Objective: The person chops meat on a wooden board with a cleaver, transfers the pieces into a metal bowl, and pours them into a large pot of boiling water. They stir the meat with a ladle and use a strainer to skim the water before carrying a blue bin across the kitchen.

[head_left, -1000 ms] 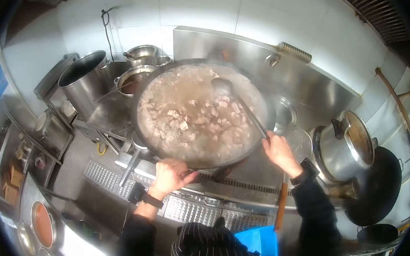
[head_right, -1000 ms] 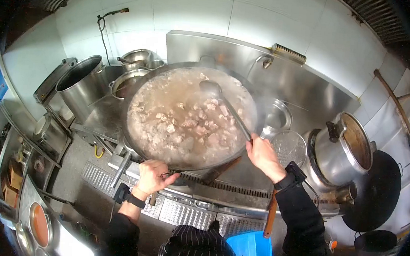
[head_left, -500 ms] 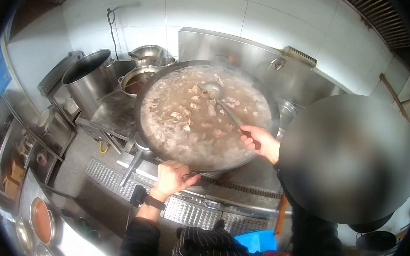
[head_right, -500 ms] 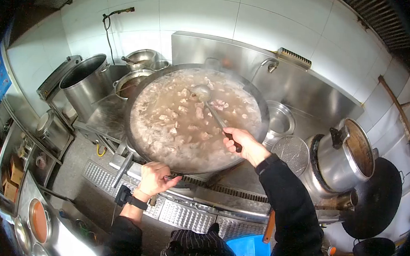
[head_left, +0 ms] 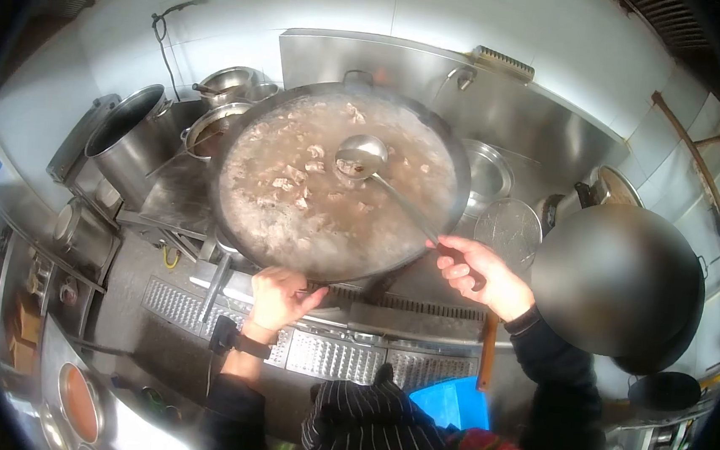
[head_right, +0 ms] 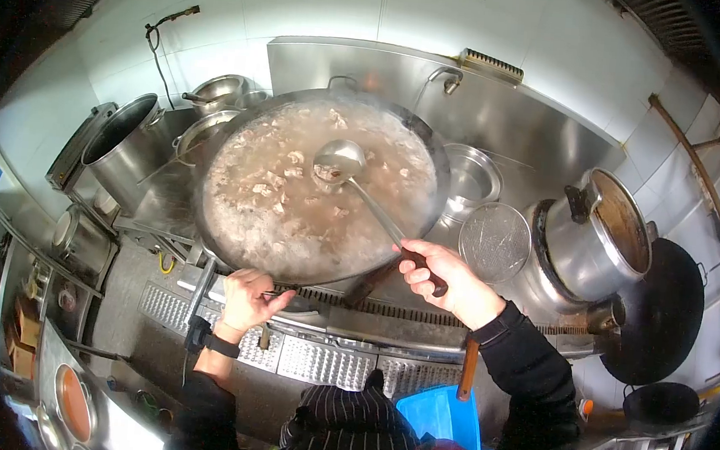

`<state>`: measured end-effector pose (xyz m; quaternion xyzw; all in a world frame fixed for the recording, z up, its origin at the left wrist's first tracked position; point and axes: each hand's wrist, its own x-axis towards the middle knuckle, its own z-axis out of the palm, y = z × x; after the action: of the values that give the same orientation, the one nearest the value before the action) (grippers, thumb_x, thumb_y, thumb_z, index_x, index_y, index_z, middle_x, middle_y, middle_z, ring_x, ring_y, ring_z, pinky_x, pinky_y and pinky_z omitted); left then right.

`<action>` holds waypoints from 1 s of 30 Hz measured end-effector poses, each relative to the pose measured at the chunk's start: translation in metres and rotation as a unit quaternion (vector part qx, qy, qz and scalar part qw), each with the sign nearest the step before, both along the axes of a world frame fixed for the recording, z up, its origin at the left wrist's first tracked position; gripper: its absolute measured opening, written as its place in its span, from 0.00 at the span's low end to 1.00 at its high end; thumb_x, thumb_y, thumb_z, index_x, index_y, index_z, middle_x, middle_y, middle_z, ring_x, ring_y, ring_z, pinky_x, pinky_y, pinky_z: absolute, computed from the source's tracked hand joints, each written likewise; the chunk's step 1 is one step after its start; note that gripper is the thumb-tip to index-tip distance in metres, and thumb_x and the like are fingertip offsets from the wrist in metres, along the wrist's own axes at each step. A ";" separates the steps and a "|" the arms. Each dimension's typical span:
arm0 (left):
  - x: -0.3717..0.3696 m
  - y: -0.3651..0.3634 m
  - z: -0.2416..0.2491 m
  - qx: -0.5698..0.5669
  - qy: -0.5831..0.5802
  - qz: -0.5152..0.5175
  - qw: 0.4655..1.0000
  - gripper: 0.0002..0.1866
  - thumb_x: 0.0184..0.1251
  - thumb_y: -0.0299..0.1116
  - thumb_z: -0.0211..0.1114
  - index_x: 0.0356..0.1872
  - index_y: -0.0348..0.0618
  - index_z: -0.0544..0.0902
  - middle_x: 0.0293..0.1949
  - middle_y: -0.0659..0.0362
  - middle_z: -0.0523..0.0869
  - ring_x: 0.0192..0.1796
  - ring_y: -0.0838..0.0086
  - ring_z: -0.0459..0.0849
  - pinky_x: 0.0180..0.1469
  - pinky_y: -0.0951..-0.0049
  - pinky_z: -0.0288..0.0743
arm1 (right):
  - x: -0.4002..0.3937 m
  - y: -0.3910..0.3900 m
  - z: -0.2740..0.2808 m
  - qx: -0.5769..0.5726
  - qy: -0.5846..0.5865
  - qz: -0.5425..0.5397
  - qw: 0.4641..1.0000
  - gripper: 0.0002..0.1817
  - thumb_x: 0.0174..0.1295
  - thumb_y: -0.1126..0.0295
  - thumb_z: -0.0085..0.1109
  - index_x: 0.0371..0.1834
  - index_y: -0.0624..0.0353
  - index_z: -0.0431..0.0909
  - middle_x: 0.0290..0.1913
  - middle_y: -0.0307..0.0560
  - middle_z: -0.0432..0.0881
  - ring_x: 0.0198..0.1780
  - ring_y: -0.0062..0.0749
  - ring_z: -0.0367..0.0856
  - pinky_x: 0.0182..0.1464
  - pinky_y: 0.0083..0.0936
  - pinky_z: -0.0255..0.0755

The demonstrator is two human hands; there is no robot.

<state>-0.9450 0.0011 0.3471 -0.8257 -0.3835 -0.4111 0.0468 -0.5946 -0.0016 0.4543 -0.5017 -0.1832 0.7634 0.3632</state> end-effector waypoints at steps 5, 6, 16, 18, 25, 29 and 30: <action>0.000 -0.001 -0.001 -0.020 0.004 0.018 1.000 0.22 0.46 0.45 0.81 0.12 0.48 0.75 0.14 0.61 0.75 0.19 0.62 0.78 0.26 0.63 0.72 | -0.002 -0.020 0.005 0.027 -0.039 0.019 0.999 0.09 0.76 0.64 0.55 0.50 0.57 0.72 0.27 0.36 0.71 0.17 0.13 0.62 0.13 0.13 0.54; 0.000 -0.001 -0.001 -0.022 0.006 0.021 1.000 0.22 0.47 0.45 0.81 0.12 0.48 0.75 0.14 0.61 0.75 0.19 0.62 0.78 0.26 0.63 0.72 | -0.005 -0.021 0.008 0.065 -0.111 0.024 0.991 0.11 0.76 0.64 0.55 0.52 0.59 0.73 0.27 0.37 0.71 0.17 0.13 0.63 0.13 0.15 0.55; -0.001 -0.002 0.003 -0.038 0.010 0.000 0.999 0.24 0.48 0.43 0.82 0.13 0.46 0.72 0.13 0.59 0.74 0.18 0.61 0.77 0.24 0.64 0.71 | 0.049 -0.102 0.025 0.420 -0.632 0.099 0.643 0.26 0.68 0.70 0.58 0.69 0.65 0.72 0.38 0.64 0.86 0.38 0.52 0.89 0.45 0.40 0.80; 0.000 -0.002 0.007 -0.045 0.008 -0.001 0.999 0.24 0.49 0.43 0.82 0.13 0.46 0.73 0.13 0.59 0.74 0.18 0.61 0.77 0.24 0.64 0.71 | 0.046 -0.137 0.082 0.345 -0.662 0.131 0.652 0.26 0.65 0.74 0.62 0.68 0.64 0.75 0.39 0.65 0.86 0.39 0.55 0.89 0.46 0.38 0.80; -0.003 -0.003 0.005 -0.071 0.007 -0.007 0.997 0.21 0.50 0.43 0.81 0.13 0.49 0.76 0.14 0.62 0.77 0.18 0.62 0.79 0.25 0.64 0.72 | 0.003 -0.185 0.140 0.424 -0.721 0.317 0.447 0.28 0.60 0.77 0.62 0.66 0.64 0.77 0.30 0.55 0.82 0.24 0.44 0.82 0.29 0.34 0.76; -0.002 -0.007 0.004 -0.068 -0.031 -0.017 0.997 0.19 0.53 0.42 0.79 0.15 0.46 0.78 0.14 0.58 0.77 0.19 0.59 0.80 0.25 0.61 0.71 | -0.079 -0.164 0.104 0.353 -0.767 0.473 0.250 0.32 0.60 0.77 0.54 0.71 0.75 0.68 0.26 0.50 0.80 0.21 0.31 0.81 0.16 0.30 0.73; -0.001 -0.006 0.003 -0.065 -0.038 -0.018 0.997 0.19 0.53 0.42 0.79 0.15 0.46 0.78 0.14 0.58 0.77 0.19 0.59 0.80 0.25 0.61 0.71 | -0.094 -0.152 0.086 0.356 -0.768 0.462 0.265 0.31 0.61 0.76 0.54 0.69 0.77 0.69 0.26 0.52 0.81 0.22 0.33 0.83 0.17 0.30 0.74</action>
<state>-0.9462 -0.0046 0.3500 -0.8176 -0.3960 -0.4170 -0.0293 -0.6881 -0.1537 0.5407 -0.5050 -0.8312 -0.0802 -0.2185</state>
